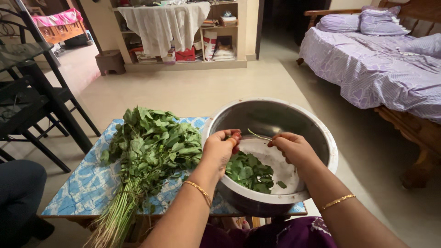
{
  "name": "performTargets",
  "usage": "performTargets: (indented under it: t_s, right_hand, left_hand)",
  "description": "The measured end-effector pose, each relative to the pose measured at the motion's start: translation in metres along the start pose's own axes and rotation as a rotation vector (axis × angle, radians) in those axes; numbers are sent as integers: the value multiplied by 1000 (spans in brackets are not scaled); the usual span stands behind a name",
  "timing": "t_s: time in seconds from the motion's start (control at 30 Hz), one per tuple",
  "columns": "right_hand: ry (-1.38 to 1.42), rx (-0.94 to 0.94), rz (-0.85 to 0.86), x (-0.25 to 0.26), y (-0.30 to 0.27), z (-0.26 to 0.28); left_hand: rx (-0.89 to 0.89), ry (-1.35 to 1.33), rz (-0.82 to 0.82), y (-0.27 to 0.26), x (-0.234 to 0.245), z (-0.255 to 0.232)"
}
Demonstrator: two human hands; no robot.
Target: The person plucks leaves from a bunch of greens by hand and places them into a metal pot.
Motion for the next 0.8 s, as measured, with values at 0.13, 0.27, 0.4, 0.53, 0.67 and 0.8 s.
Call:
performTargets:
  t_s: [0.13, 0.27, 0.4, 0.53, 0.67, 0.8]
  right_hand:
    - [79, -42, 20, -4, -3, -6]
    - [157, -7, 40, -8, 1, -4]
    - [251, 90, 82, -12, 3, 3]
    - [285, 174, 37, -7, 5, 11]
    - [355, 272, 49, -9, 1, 24]
    - [183, 311, 106, -15, -2, 31]
  left_hand:
    - [24, 181, 10, -13, -12, -3]
    - [-21, 175, -67, -29, -8, -13]
    - [-95, 126, -36, -31, -13, -19]
    - [-249, 353, 105, -39, -37, -25]
    - [-171, 576, 149, -45, -49, -11]
    - [-206, 388, 4, -49, -28, -28]
Point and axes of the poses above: each hand's wrist, its own y-axis towards the middle knuckle, its own x-axis out of the back of the hand, z = x × y, the point moved 10 cm from there along y, towards the middle knuckle, and after that the axes turned 12 degrees about x, right-handed, at the moved point
